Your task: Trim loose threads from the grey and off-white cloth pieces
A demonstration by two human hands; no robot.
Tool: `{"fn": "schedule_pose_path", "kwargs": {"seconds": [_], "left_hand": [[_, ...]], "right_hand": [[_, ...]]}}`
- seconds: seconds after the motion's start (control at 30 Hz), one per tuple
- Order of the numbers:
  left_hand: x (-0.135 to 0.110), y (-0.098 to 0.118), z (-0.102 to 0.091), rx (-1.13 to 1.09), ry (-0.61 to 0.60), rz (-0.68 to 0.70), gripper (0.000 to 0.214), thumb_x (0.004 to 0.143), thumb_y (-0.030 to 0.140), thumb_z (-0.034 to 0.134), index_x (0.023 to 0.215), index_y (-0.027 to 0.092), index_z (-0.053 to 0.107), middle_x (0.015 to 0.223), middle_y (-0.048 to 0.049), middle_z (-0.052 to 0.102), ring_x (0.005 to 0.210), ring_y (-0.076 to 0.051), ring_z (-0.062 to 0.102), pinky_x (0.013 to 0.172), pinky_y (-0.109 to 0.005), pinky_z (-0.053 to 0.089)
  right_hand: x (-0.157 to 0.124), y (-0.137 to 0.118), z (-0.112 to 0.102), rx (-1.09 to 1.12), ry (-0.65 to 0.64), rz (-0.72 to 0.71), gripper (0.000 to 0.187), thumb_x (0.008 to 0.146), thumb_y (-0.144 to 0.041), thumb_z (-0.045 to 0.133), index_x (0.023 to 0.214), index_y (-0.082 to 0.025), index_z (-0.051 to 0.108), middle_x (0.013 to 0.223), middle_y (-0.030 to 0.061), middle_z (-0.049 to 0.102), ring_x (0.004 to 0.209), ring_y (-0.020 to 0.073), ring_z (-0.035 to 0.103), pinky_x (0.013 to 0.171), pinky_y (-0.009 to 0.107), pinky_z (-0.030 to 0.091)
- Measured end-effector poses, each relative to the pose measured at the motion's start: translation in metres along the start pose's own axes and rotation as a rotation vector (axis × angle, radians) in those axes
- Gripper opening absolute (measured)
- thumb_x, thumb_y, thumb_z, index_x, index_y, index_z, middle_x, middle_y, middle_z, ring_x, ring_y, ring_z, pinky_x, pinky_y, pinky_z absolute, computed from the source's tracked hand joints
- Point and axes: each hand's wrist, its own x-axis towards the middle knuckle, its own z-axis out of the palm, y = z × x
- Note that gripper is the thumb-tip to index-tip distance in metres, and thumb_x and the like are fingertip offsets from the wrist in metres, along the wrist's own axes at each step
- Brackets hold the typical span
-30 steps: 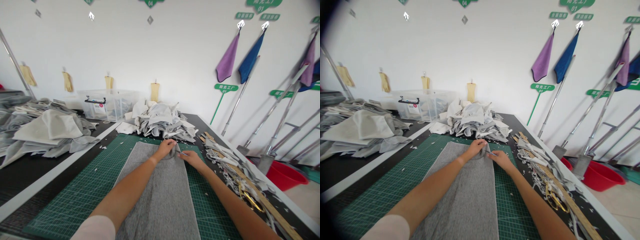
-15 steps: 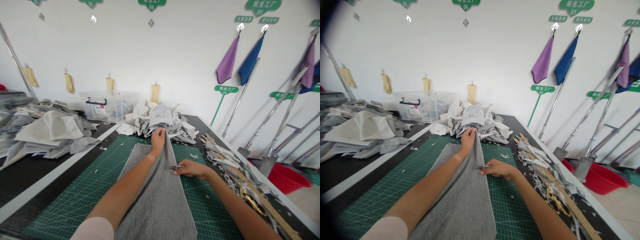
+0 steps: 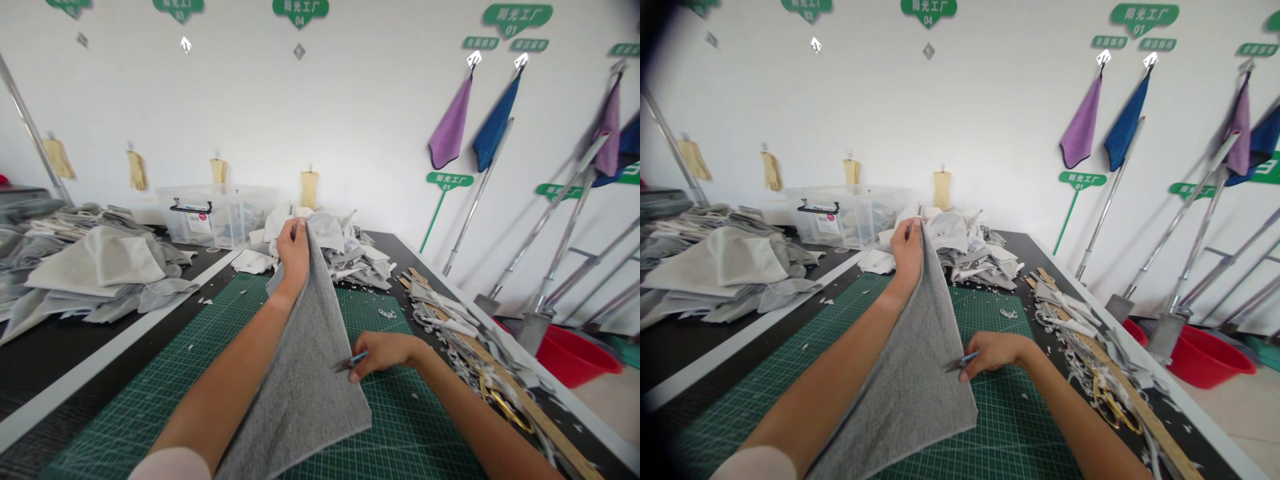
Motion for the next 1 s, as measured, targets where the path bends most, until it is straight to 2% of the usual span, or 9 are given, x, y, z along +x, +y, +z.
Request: {"fn": "schedule_pose_path", "kwargs": {"seconds": [0.13, 0.27, 0.4, 0.47, 0.57, 0.73, 0.83, 1.0], "left_hand": [[0.014, 0.024, -0.010, -0.032, 0.057, 0.047, 0.026, 0.100, 0.036, 0.049, 0.099, 0.020, 0.069, 0.098, -0.0039, 0.071, 0.095, -0.017, 0.064, 0.090, -0.028, 0.047], [0.025, 0.049, -0.022, -0.052, 0.098, 0.086, 0.025, 0.099, 0.039, 0.051, 0.100, 0.020, 0.068, 0.097, -0.0034, 0.070, 0.097, -0.016, 0.063, 0.091, -0.027, 0.047], [0.033, 0.072, -0.033, -0.075, 0.093, 0.124, 0.024, 0.099, 0.039, 0.051, 0.101, 0.020, 0.066, 0.100, -0.0037, 0.069, 0.100, -0.016, 0.061, 0.094, -0.027, 0.046], [0.036, 0.082, -0.039, -0.074, 0.078, 0.148, 0.023, 0.100, 0.039, 0.051, 0.101, 0.021, 0.066, 0.101, -0.0038, 0.069, 0.100, -0.016, 0.061, 0.094, -0.027, 0.045], [0.042, 0.093, -0.049, -0.041, 0.074, 0.196, 0.022, 0.100, 0.038, 0.052, 0.100, 0.020, 0.065, 0.100, -0.0038, 0.068, 0.100, -0.016, 0.060, 0.093, -0.026, 0.046], [0.056, 0.106, -0.071, 0.049, 0.073, 0.297, 0.019, 0.100, 0.034, 0.053, 0.099, 0.022, 0.068, 0.098, -0.0029, 0.068, 0.094, -0.015, 0.060, 0.087, -0.027, 0.046], [0.066, 0.112, -0.086, 0.116, 0.088, 0.360, 0.019, 0.100, 0.032, 0.053, 0.099, 0.023, 0.070, 0.095, -0.0020, 0.069, 0.090, -0.015, 0.060, 0.081, -0.028, 0.046], [0.082, 0.119, -0.111, 0.181, 0.063, 0.388, 0.022, 0.099, 0.032, 0.055, 0.102, 0.019, 0.072, 0.090, -0.0009, 0.070, 0.080, -0.012, 0.060, 0.071, -0.026, 0.045]], "right_hand": [[-0.004, -0.006, -0.002, -0.100, 0.015, -0.094, 0.045, 0.068, -0.057, 0.079, 0.075, -0.013, 0.071, 0.062, -0.0058, 0.046, 0.062, 0.0092, 0.039, 0.053, 0.021, 0.029], [-0.004, -0.011, 0.000, -0.125, 0.017, -0.127, 0.044, 0.072, -0.054, 0.077, 0.086, -0.012, 0.076, 0.066, -0.0050, 0.052, 0.065, 0.0105, 0.044, 0.057, 0.021, 0.034], [-0.001, -0.015, 0.005, -0.126, 0.012, -0.161, 0.045, 0.074, -0.053, 0.076, 0.092, -0.012, 0.077, 0.068, -0.0050, 0.054, 0.065, 0.0110, 0.045, 0.060, 0.021, 0.036], [-0.002, -0.017, 0.005, -0.117, 0.058, -0.165, 0.043, 0.075, -0.053, 0.075, 0.092, -0.013, 0.077, 0.068, -0.0049, 0.055, 0.066, 0.0113, 0.045, 0.062, 0.022, 0.036], [-0.009, -0.020, -0.002, -0.123, 0.213, -0.159, 0.038, 0.078, -0.050, 0.072, 0.086, -0.014, 0.076, 0.069, -0.0038, 0.056, 0.067, 0.0124, 0.047, 0.064, 0.022, 0.037], [-0.031, -0.029, -0.025, -0.125, 0.527, -0.175, 0.034, 0.084, -0.050, 0.065, 0.081, -0.017, 0.074, 0.076, -0.0001, 0.063, 0.077, 0.0169, 0.054, 0.072, 0.025, 0.041], [-0.051, -0.034, -0.040, -0.155, 0.684, -0.201, 0.033, 0.086, -0.049, 0.062, 0.085, -0.018, 0.074, 0.085, 0.0022, 0.069, 0.083, 0.0198, 0.058, 0.079, 0.029, 0.043], [-0.090, -0.043, -0.059, -0.151, 1.020, -0.147, 0.041, 0.086, -0.058, 0.063, 0.093, -0.020, 0.074, 0.091, 0.0041, 0.071, 0.088, 0.0236, 0.060, 0.083, 0.032, 0.043]]}}
